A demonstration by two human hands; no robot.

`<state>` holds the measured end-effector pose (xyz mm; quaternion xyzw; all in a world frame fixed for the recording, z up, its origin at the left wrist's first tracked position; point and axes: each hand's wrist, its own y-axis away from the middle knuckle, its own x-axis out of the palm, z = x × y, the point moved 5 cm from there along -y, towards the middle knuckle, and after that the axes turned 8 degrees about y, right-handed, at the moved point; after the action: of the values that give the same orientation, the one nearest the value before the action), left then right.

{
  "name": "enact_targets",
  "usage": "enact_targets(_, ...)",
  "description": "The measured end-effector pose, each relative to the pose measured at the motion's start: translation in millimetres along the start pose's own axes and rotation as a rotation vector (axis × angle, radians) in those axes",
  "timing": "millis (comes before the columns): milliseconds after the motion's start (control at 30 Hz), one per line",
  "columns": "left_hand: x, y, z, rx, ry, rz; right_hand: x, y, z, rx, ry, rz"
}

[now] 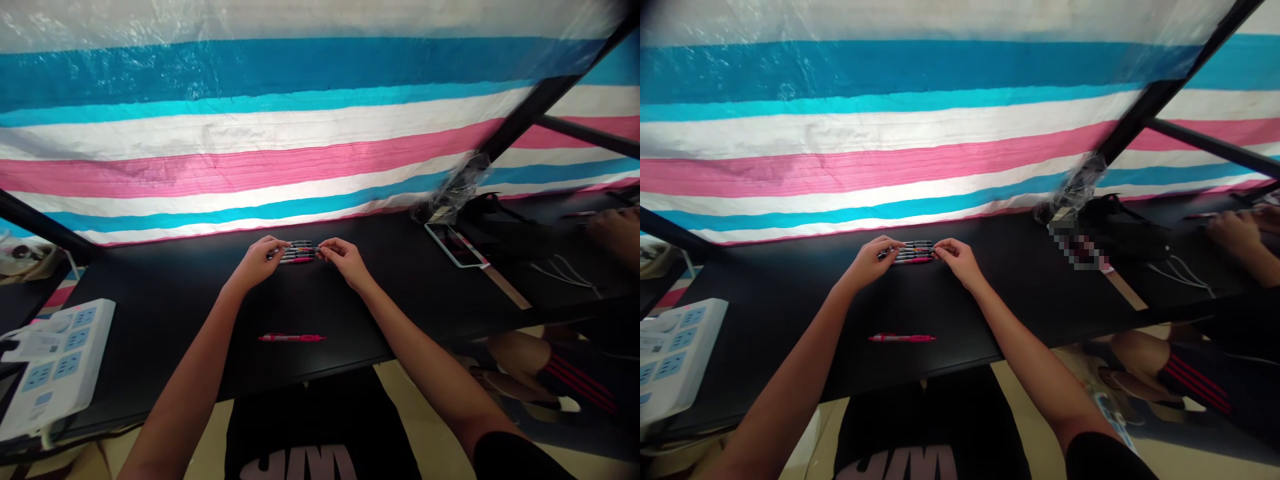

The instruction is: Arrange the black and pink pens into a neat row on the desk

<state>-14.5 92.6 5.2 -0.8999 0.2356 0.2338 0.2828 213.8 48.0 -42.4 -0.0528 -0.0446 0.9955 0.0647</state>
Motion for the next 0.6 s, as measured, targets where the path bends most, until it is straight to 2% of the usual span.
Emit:
enact_targets(367, 4.1, 0.4, 0.8, 0.02, -0.017, 0.01, -0.5, 0.0, -0.7, -0.074, 0.099, 0.016)
enact_targets(467, 10.3, 1.2, 0.4, 0.016, -0.041, 0.062, 2.6, 0.8, -1.0, -0.093, 0.092, 0.025)
enact_targets(600, 21.2, 1.3, -3.5, 0.02, -0.056, 0.115, 10.3, 2.9, -0.6, -0.088, 0.037, 0.107)
